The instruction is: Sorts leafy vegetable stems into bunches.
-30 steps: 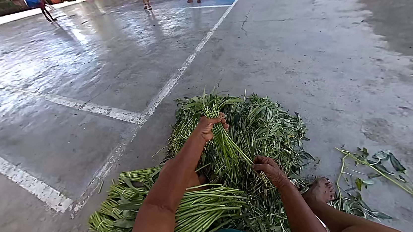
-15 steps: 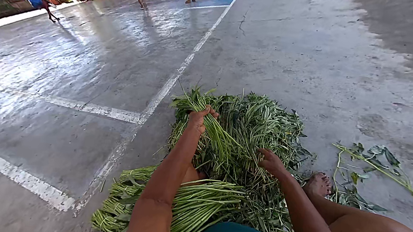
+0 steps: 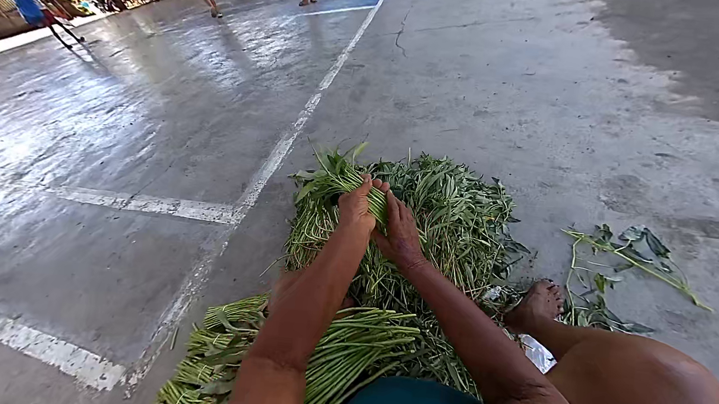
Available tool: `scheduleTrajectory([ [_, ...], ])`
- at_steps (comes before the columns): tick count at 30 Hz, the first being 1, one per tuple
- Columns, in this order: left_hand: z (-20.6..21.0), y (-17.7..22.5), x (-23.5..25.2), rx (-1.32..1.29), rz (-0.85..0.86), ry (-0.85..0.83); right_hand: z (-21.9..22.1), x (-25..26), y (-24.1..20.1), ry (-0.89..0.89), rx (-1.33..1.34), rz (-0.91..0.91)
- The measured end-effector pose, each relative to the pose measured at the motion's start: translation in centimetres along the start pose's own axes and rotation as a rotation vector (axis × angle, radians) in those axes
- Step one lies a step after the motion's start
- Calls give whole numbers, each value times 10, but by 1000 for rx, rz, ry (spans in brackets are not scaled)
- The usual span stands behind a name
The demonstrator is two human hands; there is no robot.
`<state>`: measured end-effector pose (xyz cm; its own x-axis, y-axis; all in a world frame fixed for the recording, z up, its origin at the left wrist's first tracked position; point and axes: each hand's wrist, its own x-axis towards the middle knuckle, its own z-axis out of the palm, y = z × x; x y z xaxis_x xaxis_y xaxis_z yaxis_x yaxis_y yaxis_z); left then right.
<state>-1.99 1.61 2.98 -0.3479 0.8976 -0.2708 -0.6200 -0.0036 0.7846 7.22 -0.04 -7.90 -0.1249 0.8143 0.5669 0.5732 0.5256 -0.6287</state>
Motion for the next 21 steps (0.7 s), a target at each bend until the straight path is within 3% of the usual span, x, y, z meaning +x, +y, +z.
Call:
scheduleTrajectory([
  [2, 2, 4, -9, -101, -18, -12, -5, -4, 16, 21, -7, 52],
  [5, -5, 19, -8, -149, -11, -28, -32, -19, 45, -183, -76, 181],
  [10, -16, 23, -1, -102, -26, -14, -54, -52, 87, -339, -188, 146],
  [14, -17, 33, 4, -85, 14, -81, -71, -70, 125, -568, -168, 520],
  [17, -16, 40, 5, -10, 13, -96, -96, -64, 124, -434, -98, 621],
  [21, -13, 42, 5, 45, 8, -94, -118, -46, 93, -141, 65, 449],
])
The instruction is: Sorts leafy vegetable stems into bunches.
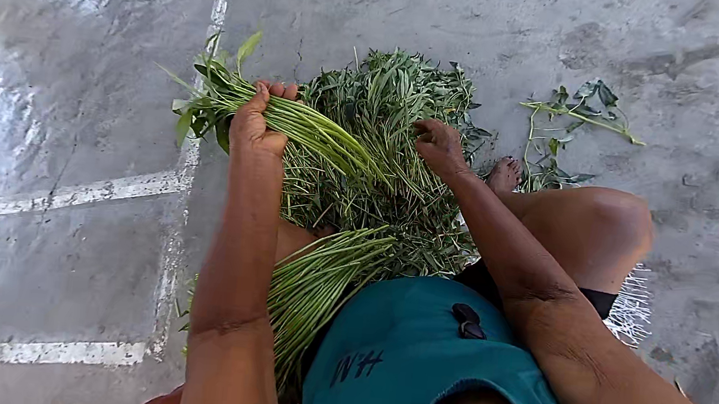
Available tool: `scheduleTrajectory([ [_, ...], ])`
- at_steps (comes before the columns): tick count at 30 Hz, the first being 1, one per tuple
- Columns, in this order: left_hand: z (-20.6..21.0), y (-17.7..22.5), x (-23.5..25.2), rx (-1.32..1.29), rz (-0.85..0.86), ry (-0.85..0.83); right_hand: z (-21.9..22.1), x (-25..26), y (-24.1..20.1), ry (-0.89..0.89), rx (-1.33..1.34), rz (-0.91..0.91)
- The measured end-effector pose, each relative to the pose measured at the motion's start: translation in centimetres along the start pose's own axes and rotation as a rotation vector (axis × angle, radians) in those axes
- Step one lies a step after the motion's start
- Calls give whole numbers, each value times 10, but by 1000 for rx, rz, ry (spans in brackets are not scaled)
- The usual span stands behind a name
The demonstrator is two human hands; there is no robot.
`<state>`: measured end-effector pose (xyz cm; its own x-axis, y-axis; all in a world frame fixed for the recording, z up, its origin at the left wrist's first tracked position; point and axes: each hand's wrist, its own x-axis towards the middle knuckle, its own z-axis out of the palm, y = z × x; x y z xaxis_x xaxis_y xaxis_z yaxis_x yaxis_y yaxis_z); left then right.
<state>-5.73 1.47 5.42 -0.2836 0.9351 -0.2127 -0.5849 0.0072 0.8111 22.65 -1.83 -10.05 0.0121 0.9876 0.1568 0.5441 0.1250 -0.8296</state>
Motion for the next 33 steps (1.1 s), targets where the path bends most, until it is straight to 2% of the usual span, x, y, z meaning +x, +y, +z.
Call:
scheduleTrajectory([
  [3, 2, 0, -2, -5, -1, -16, 2, -10, -21, 18, 137, -166],
  [4, 3, -1, -2, -10, 1, -24, 3, -13, -25, -21, 180, -133],
  [7, 5, -3, -5, -7, 4, -42, 11, -17, -25, -195, 295, 119],
  [10, 9, -7, -13, 6, 17, -63, 30, -21, -20, -295, 280, 235],
  [15, 17, -18, -31, 15, -1, -91, 59, -25, -28, -183, 190, 272],
  [19, 22, -24, -40, 47, -34, -114, 63, -24, -21, -82, 145, 273],
  [25, 16, -12, -25, 20, 53, -118, 49, -24, 29, -191, -12, 469],
  [27, 15, -7, -25, 23, 70, -117, 42, -22, 32, -283, -38, 448],
  [30, 14, -5, -24, 47, 86, -107, 22, -13, 11, -375, -109, 358],
  [32, 12, -5, -23, 42, 76, -114, 3, -9, -10, -314, -205, 289],
  [33, 10, -6, -22, 45, 71, -120, -4, -9, -20, -226, -201, 232],
])
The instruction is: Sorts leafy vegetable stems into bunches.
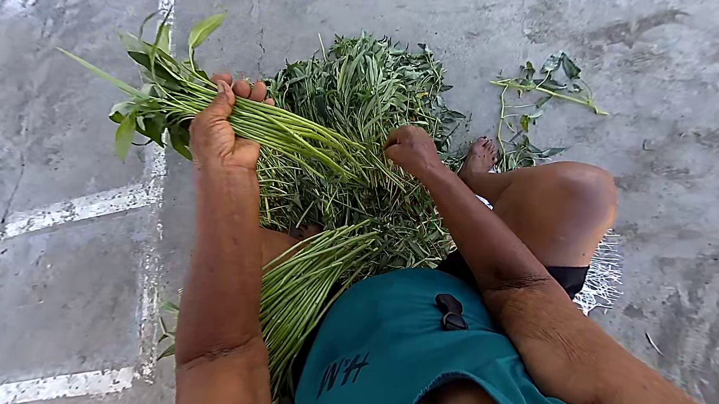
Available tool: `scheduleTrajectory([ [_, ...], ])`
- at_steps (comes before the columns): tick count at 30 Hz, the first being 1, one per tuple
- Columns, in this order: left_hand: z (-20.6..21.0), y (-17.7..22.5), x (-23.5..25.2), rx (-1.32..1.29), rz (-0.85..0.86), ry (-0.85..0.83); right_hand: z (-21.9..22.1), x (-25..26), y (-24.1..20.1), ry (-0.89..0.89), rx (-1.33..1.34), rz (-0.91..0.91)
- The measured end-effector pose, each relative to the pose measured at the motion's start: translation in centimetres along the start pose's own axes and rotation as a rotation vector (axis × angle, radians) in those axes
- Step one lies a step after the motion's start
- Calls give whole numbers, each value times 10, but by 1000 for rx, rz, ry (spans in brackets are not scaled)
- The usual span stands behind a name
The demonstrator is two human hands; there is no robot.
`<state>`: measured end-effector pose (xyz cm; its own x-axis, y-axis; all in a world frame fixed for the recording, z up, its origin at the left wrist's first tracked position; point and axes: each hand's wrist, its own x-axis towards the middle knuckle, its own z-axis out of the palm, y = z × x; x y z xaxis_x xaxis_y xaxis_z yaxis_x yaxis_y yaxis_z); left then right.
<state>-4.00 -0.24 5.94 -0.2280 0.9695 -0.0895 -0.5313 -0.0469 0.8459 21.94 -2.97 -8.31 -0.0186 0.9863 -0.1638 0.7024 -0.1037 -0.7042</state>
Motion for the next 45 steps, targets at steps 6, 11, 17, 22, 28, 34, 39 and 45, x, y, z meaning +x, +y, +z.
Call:
scheduleTrajectory([
  [6, 3, -9, -4, 59, -63, 6, 9, -12, -40, 310, 196, -768],
  [11, 12, -5, -10, 38, -146, 21, 33, -2, -47, 414, -72, -968],
  [17, 3, 6, -2, -29, -169, 54, 43, 4, -29, 408, 23, -891],
  [22, 5, -6, -7, -31, -93, 105, 22, -7, -38, 469, 185, -720],
  [28, 33, -50, -37, -171, -106, 188, 45, -15, -74, 381, -5, -667],
  [34, 30, -57, -43, -341, -167, 242, 52, -2, -45, 458, 14, -619],
  [39, 30, -70, -42, -424, -152, 284, 32, 4, -42, 212, -78, -511],
  [45, 14, -74, -38, -426, -272, 249, -28, 12, -54, 163, -424, -533],
])
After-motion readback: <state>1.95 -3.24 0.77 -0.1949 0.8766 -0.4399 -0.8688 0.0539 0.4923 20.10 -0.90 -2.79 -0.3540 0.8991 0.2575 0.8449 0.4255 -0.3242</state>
